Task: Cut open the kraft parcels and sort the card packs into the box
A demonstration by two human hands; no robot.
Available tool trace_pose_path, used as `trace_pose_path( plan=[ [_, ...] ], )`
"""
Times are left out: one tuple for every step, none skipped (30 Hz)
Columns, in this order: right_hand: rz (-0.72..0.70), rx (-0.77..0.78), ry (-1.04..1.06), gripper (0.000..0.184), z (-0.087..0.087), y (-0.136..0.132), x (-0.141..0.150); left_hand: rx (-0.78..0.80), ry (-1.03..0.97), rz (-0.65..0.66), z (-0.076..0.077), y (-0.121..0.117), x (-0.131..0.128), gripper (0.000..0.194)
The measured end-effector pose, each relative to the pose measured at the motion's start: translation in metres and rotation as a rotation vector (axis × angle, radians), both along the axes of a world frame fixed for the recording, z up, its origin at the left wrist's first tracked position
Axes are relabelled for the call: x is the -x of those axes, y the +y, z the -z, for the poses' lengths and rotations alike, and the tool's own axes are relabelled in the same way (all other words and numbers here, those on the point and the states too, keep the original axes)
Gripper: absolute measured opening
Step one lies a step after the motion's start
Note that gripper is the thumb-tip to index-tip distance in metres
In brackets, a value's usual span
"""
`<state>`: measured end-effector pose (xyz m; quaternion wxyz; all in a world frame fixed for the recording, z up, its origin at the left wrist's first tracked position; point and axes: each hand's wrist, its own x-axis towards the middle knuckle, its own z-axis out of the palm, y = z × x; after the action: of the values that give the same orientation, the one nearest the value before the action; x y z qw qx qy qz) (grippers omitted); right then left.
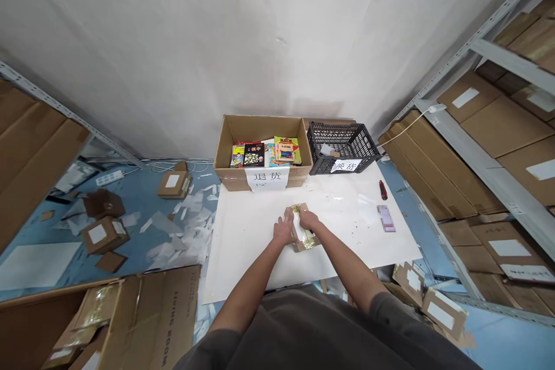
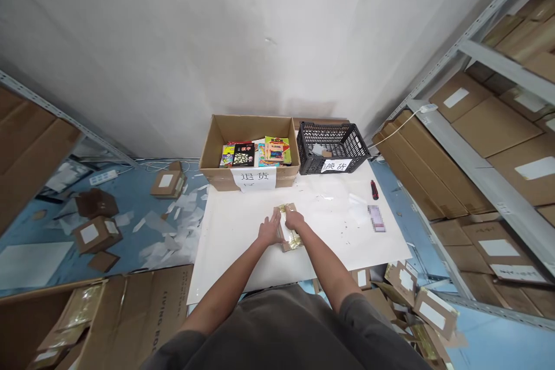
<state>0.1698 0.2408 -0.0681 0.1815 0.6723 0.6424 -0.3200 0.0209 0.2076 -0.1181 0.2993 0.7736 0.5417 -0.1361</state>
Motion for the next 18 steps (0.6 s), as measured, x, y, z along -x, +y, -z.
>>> trace_pose_path(
  plan=[
    [0.003, 0.007, -0.009, 0.079, -0.001, 0.001, 0.002, -0.001, -0.002, -0.008, 0.001, -0.001, 0.001, 0.137],
    [0.008, 0.010, -0.017, 0.079, -0.003, 0.000, 0.005, -0.003, -0.004, -0.014, 0.002, -0.002, 0.002, 0.136],
    [0.012, 0.018, -0.026, 0.079, -0.005, -0.001, 0.007, -0.007, -0.006, -0.017, 0.003, -0.002, 0.003, 0.135],
    [0.014, 0.031, -0.034, 0.080, -0.007, -0.003, 0.008, -0.012, -0.009, -0.018, 0.004, -0.003, 0.004, 0.135],
    [0.015, 0.048, -0.041, 0.081, -0.009, -0.006, 0.009, -0.018, -0.011, -0.018, 0.005, -0.003, 0.005, 0.134],
    [0.015, 0.066, -0.045, 0.082, -0.011, -0.010, 0.009, -0.024, -0.013, -0.016, 0.006, -0.004, 0.005, 0.134],
    [0.014, 0.085, -0.048, 0.083, -0.013, -0.015, 0.009, -0.025, -0.012, -0.014, 0.006, -0.003, 0.005, 0.135],
    [0.015, 0.103, -0.047, 0.084, -0.015, -0.020, 0.008, -0.023, -0.008, -0.013, 0.006, -0.003, 0.005, 0.135],
    [0.013, 0.117, -0.046, 0.083, -0.016, -0.026, 0.006, -0.020, -0.003, -0.014, 0.005, -0.003, 0.005, 0.136],
    [0.009, 0.133, -0.044, 0.082, -0.018, -0.034, 0.003, -0.017, 0.003, -0.017, 0.005, -0.002, 0.004, 0.136],
    [0.001, 0.160, -0.042, 0.079, -0.020, -0.043, 0.000, -0.016, 0.006, -0.021, 0.005, -0.002, 0.004, 0.137],
    [-0.008, 0.196, -0.038, 0.075, -0.021, -0.053, -0.004, -0.018, 0.008, -0.028, 0.004, -0.001, 0.004, 0.137],
    [-0.016, 0.234, -0.035, 0.072, -0.023, -0.064, -0.008, -0.022, 0.010, -0.035, 0.003, -0.001, 0.003, 0.137],
    [-0.021, 0.267, -0.033, 0.069, -0.024, -0.075, -0.011, -0.027, 0.013, -0.040, 0.003, -0.001, 0.003, 0.138],
    [-0.022, 0.288, -0.030, 0.067, -0.025, -0.085, -0.015, -0.030, 0.018, -0.044, 0.002, -0.002, 0.002, 0.139],
    [-0.019, 0.295, -0.026, 0.065, -0.027, -0.095, -0.017, -0.034, 0.022, -0.045, 0.001, -0.002, 0.002, 0.139],
    [-0.016, 0.289, -0.020, 0.064, -0.029, -0.102, -0.019, -0.037, 0.026, -0.045, 0.000, -0.002, 0.001, 0.139],
    [-0.013, 0.280, -0.014, 0.064, -0.031, -0.108, -0.021, -0.039, 0.030, -0.043, 0.000, -0.002, 0.001, 0.140]
  ],
)
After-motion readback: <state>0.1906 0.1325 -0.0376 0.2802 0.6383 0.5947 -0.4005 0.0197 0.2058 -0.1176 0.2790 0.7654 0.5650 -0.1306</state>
